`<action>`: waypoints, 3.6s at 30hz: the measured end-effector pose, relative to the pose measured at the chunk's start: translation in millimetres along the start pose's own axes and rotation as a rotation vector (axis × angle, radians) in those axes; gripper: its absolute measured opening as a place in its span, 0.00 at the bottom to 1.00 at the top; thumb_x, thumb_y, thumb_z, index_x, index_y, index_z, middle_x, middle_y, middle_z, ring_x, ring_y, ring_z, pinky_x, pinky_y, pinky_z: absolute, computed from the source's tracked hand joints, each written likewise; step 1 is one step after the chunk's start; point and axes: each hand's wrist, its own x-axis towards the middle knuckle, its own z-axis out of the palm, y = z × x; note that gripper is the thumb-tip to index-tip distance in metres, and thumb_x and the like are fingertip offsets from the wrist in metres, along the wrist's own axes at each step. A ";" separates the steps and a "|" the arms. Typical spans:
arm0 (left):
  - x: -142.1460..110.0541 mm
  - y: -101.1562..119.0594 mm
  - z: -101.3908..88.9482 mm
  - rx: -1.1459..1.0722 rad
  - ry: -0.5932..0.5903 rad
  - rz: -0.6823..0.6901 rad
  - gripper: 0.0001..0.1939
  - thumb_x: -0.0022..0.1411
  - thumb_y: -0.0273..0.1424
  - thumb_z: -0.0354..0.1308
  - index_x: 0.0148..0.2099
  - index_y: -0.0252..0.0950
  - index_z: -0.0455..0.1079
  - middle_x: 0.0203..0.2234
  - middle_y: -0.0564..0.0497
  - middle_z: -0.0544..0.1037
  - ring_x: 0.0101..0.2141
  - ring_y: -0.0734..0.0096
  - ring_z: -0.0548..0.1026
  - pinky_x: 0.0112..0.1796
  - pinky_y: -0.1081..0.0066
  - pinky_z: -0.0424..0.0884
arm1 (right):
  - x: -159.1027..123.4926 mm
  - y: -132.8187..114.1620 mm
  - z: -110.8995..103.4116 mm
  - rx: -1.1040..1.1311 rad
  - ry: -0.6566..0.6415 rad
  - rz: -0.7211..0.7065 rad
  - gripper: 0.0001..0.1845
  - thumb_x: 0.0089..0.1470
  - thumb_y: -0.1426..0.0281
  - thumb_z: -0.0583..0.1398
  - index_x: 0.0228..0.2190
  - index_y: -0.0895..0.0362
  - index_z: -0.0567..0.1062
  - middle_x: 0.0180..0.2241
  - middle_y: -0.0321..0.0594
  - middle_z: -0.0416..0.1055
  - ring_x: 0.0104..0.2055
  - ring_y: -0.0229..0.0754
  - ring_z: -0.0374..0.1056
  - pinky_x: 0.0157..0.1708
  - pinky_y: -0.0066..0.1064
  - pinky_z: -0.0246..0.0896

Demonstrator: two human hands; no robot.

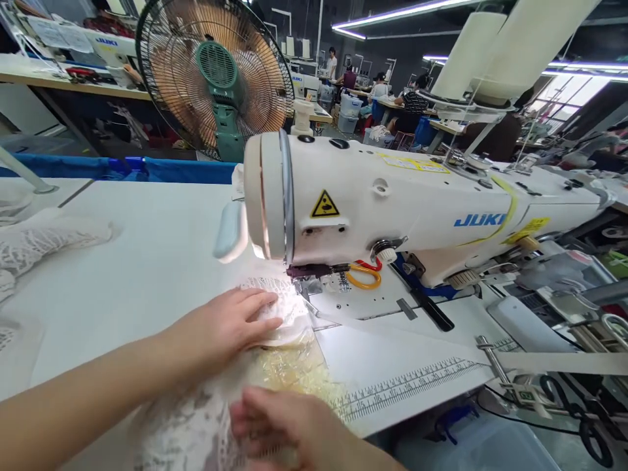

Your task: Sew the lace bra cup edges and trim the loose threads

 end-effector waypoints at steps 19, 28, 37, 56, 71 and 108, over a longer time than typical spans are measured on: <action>-0.1 43.2 7.2 -0.354 0.229 0.310 0.20 0.57 0.20 0.47 0.52 0.30 0.67 0.45 0.41 0.78 0.47 0.58 0.73 0.51 0.56 0.70 | -9.6 -39.6 -73.5 -1.585 -0.028 -0.110 0.14 0.55 0.81 0.53 0.38 0.56 0.74 0.37 0.41 0.68 0.39 0.41 0.60 0.37 0.29 0.55; 15.0 20.1 7.0 -0.354 0.113 0.379 0.22 0.57 0.21 0.47 0.55 0.32 0.65 0.43 0.40 0.77 0.42 0.55 0.72 0.46 0.52 0.69 | -0.6 -31.0 -73.6 -1.745 -0.002 -0.121 0.20 0.50 0.82 0.53 0.44 0.56 0.72 0.33 0.40 0.67 0.33 0.41 0.58 0.28 0.30 0.49; 26.4 -6.6 18.3 -0.319 0.092 0.378 0.21 0.59 0.23 0.47 0.54 0.33 0.64 0.41 0.39 0.75 0.41 0.55 0.70 0.42 0.52 0.69 | 22.3 -46.6 -68.4 -1.763 -0.095 0.130 0.28 0.54 0.74 0.54 0.57 0.55 0.64 0.30 0.41 0.73 0.31 0.44 0.67 0.21 0.32 0.43; 43.4 -55.0 35.3 -0.385 0.163 0.308 0.22 0.63 0.28 0.40 0.54 0.34 0.68 0.35 0.41 0.79 0.34 0.60 0.76 0.36 0.63 0.73 | 59.7 -70.6 -45.4 -1.780 -0.184 0.526 0.44 0.45 0.80 0.58 0.63 0.65 0.52 0.15 0.43 0.71 0.11 0.41 0.58 0.13 0.31 0.51; 44.7 -49.9 -1.5 -0.106 0.163 0.150 0.18 0.64 0.28 0.41 0.35 0.35 0.74 0.26 0.45 0.76 0.29 0.63 0.72 0.32 0.67 0.69 | 51.2 -65.0 -47.1 -1.714 -0.122 0.515 0.47 0.46 0.77 0.60 0.65 0.63 0.46 0.24 0.48 0.75 0.22 0.49 0.69 0.17 0.33 0.54; 25.6 19.3 -17.6 0.116 -0.419 -0.386 0.33 0.51 0.22 0.53 0.61 0.40 0.63 0.29 0.48 0.76 0.25 0.61 0.74 0.20 0.72 0.51 | 19.9 -32.6 -26.8 -1.460 0.189 0.232 0.23 0.60 0.68 0.50 0.57 0.52 0.67 0.38 0.42 0.78 0.39 0.49 0.73 0.30 0.33 0.57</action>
